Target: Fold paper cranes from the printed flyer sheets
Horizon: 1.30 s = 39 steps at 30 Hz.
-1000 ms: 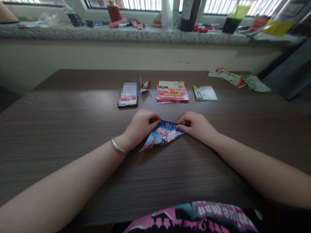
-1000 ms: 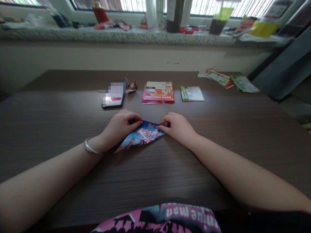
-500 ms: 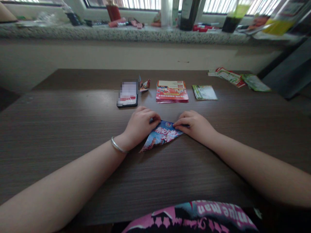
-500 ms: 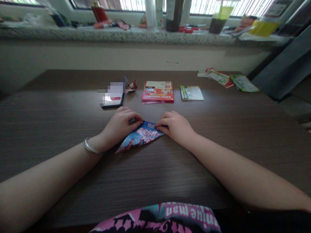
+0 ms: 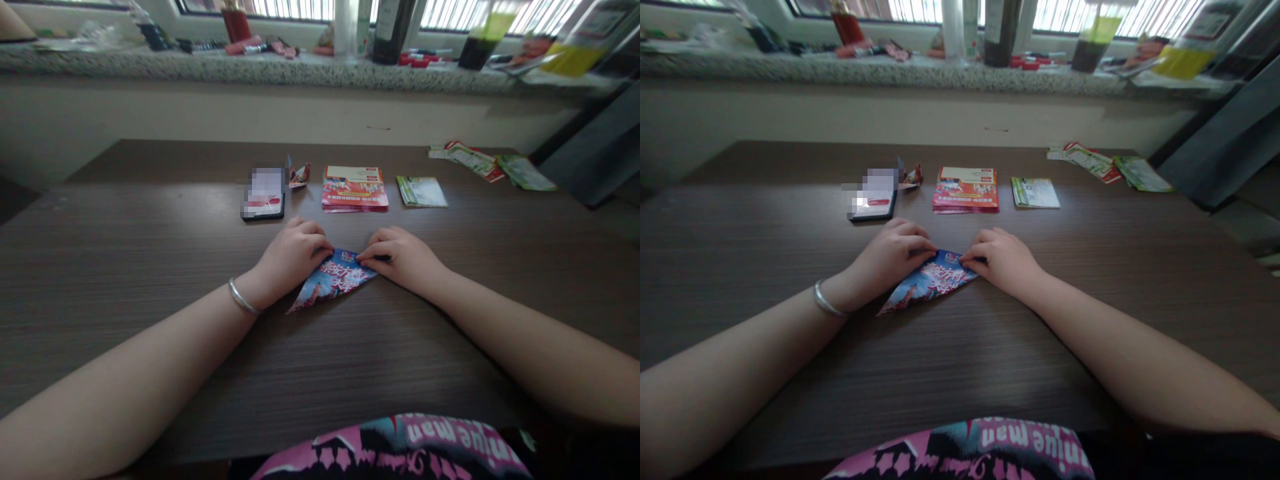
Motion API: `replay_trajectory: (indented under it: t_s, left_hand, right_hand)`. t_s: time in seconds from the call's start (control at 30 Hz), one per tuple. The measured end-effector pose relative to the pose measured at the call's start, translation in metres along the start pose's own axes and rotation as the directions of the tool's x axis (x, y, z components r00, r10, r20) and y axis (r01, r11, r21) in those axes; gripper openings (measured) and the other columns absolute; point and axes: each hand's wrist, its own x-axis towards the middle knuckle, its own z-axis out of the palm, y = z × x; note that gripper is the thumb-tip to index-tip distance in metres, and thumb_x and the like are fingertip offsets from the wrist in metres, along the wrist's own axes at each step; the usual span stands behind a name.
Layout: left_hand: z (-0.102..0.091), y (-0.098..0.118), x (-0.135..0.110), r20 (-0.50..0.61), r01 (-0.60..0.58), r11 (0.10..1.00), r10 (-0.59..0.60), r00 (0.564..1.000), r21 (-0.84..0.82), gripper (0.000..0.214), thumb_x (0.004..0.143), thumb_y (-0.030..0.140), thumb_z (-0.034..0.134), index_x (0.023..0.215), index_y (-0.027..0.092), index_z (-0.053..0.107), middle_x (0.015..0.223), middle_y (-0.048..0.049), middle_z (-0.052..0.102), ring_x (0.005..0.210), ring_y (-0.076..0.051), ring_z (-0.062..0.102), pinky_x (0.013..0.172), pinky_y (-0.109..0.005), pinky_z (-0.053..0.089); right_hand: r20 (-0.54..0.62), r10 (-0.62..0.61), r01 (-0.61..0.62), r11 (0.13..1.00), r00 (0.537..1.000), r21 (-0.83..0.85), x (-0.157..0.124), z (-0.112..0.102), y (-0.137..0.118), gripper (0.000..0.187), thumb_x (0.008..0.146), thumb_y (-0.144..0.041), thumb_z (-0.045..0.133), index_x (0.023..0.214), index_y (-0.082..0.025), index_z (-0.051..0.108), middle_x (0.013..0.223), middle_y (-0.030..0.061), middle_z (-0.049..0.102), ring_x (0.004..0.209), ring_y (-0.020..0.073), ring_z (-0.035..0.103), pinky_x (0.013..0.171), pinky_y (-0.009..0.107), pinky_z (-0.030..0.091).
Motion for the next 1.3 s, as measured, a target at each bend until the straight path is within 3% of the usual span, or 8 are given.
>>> replay_trajectory:
  t_s: [0.17, 0.37, 0.47, 0.6, 0.77, 0.93, 1.1, 1.3]
  left_hand:
    - [-0.014, 0.006, 0.000, 0.206, -0.139, 0.981, 0.110, 0.972, 0.132, 0.024, 0.093, 0.029, 0.055, 0.097, 0.016, 0.074, 0.100, -0.0088, 0.067, 0.094, -0.022, 0.057, 0.087, -0.036, 0.047]
    - [-0.028, 0.018, -0.007, 0.321, -0.099, 0.972, 0.026, 0.947, 0.211, 0.035, 0.089, 0.044, 0.059, 0.114, 0.020, 0.068, 0.110, -0.0080, 0.064, 0.099, -0.024, 0.059, 0.086, -0.036, 0.049]
    - [-0.028, 0.027, -0.012, 0.311, -0.049, 0.977, -0.019, 0.950, 0.209, 0.042, 0.091, 0.043, 0.055, 0.124, 0.019, 0.061, 0.113, -0.0109, 0.062, 0.099, -0.025, 0.060, 0.086, -0.038, 0.051]
    - [-0.021, 0.037, -0.018, 0.239, 0.011, 0.985, -0.052, 0.970, 0.171, 0.040, 0.093, 0.039, 0.050, 0.131, 0.027, 0.056, 0.118, -0.0109, 0.059, 0.106, -0.027, 0.058, 0.089, -0.040, 0.051]
    - [-0.013, 0.046, -0.016, 0.190, 0.036, 0.991, -0.061, 0.980, 0.133, 0.037, 0.097, 0.036, 0.044, 0.124, 0.017, 0.061, 0.112, -0.0128, 0.061, 0.105, -0.025, 0.057, 0.091, -0.040, 0.050]
    - [-0.013, 0.055, -0.016, 0.166, -0.004, 0.991, -0.019, 0.986, 0.134, 0.051, 0.089, 0.043, 0.055, 0.129, 0.012, 0.055, 0.117, -0.0171, 0.058, 0.107, -0.031, 0.056, 0.089, -0.044, 0.051]
    - [-0.012, 0.057, -0.018, 0.160, -0.001, 0.990, -0.021, 0.987, 0.139, 0.039, 0.090, 0.039, 0.051, 0.119, 0.014, 0.059, 0.113, -0.0165, 0.058, 0.102, -0.031, 0.057, 0.085, -0.044, 0.052]
    - [-0.006, 0.059, -0.020, 0.145, 0.040, 0.996, -0.051, 0.988, 0.080, 0.030, 0.091, 0.037, 0.049, 0.106, 0.013, 0.062, 0.114, -0.0170, 0.057, 0.115, -0.033, 0.050, 0.098, -0.050, 0.046]
  right_hand:
    - [0.003, 0.005, -0.005, 1.000, 1.000, -0.003, 0.000, 0.001, -0.001, 0.015, 0.087, -0.032, 0.064, 0.091, -0.025, 0.077, 0.088, 0.0040, 0.066, 0.083, 0.0186, 0.057, 0.076, 0.034, 0.045]
    - [0.002, 0.000, 0.000, 1.000, 1.000, 0.006, 0.000, 0.003, -0.001, 0.016, 0.088, -0.033, 0.064, 0.091, -0.025, 0.077, 0.087, 0.0040, 0.065, 0.083, 0.0184, 0.057, 0.076, 0.033, 0.045]
    - [0.005, 0.004, -0.004, 1.000, 1.000, -0.002, 0.001, 0.003, 0.000, 0.017, 0.088, -0.034, 0.063, 0.091, -0.025, 0.077, 0.087, 0.0042, 0.065, 0.083, 0.0184, 0.057, 0.076, 0.033, 0.044]
    - [0.000, 0.001, -0.001, 1.000, 1.000, -0.012, 0.003, 0.002, 0.002, 0.018, 0.089, -0.034, 0.062, 0.092, -0.026, 0.077, 0.087, 0.0042, 0.065, 0.083, 0.0183, 0.057, 0.076, 0.032, 0.044]
    - [-0.007, 0.005, -0.005, 1.000, 1.000, -0.016, 0.004, 0.000, 0.005, 0.018, 0.089, -0.034, 0.061, 0.093, -0.025, 0.077, 0.087, 0.0047, 0.065, 0.083, 0.0185, 0.056, 0.077, 0.033, 0.044]
    - [-0.018, -0.001, 0.001, 1.000, 1.000, -0.028, 0.004, -0.001, 0.007, 0.019, 0.090, -0.034, 0.061, 0.092, -0.025, 0.077, 0.087, 0.0050, 0.065, 0.084, 0.0188, 0.056, 0.077, 0.033, 0.043]
    - [-0.026, -0.010, 0.010, 1.000, 1.000, -0.023, 0.004, -0.001, 0.006, 0.019, 0.090, -0.033, 0.060, 0.091, -0.025, 0.077, 0.087, 0.0054, 0.065, 0.083, 0.0186, 0.056, 0.077, 0.033, 0.043]
    - [-0.033, -0.022, 0.021, 0.999, 0.999, -0.030, 0.003, -0.002, 0.006, 0.020, 0.090, -0.034, 0.059, 0.092, -0.025, 0.077, 0.087, 0.0057, 0.065, 0.084, 0.0192, 0.055, 0.077, 0.034, 0.043]
